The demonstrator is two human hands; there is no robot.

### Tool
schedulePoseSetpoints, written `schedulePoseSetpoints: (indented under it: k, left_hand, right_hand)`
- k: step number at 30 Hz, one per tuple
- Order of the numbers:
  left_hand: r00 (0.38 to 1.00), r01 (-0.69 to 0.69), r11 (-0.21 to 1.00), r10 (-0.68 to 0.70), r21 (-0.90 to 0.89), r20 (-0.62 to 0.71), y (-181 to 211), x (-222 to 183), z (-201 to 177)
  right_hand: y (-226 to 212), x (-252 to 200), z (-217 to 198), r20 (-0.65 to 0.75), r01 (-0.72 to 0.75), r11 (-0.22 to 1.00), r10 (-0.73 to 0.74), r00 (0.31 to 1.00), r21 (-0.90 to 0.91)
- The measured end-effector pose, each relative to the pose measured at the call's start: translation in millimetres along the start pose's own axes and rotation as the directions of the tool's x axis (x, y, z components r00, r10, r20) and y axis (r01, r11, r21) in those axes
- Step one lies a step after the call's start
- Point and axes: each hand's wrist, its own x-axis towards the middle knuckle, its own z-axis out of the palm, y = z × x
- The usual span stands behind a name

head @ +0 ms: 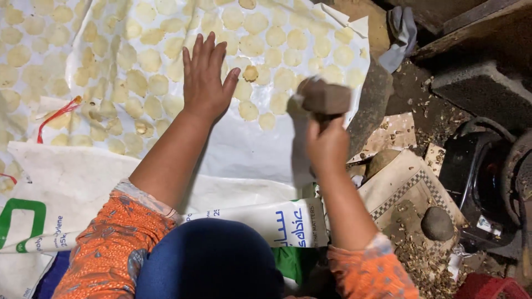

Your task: Cracking open seeds with a stone, extracting the kernels, and flattening them with a mallet on a flat surface.

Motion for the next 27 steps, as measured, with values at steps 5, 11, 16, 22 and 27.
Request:
schedulePoseSetpoints:
  k: [5,11,16,22,27]
  left_hand:
    - [0.978,0.032,0.986,-0.064,0.164,0.196,8,12,2]
    - [0.96,0.032,0.977,-0.089,0.212,0.264,14,12,2]
    - [0.957,0.003,0.976,-0.065,0.216,0.282,15,18,8]
    - [0.944,0.058,0.96,-0.142,0.273,0.299,18,29,19]
    - [0.922,0.085,0.948,-0.191,0.308,0.336,35,55,20]
  right_hand:
    - [-3,28,-3,0.179,-0.006,0.979,0.043,0.983,-0.204]
    - [-6,22,-14,0.048,0.086,0.992,-0.081,0.996,-0.095]
    - [17,27,11,0.182,-0.207,0.96,0.241,0.953,-0.189]
    - [21,-28,-6,0.064,0.089,0.994,-0.085,0.994,-0.058]
    - [63,-51,11,0.095,0.141,0.989,-0.135,0.986,-0.055]
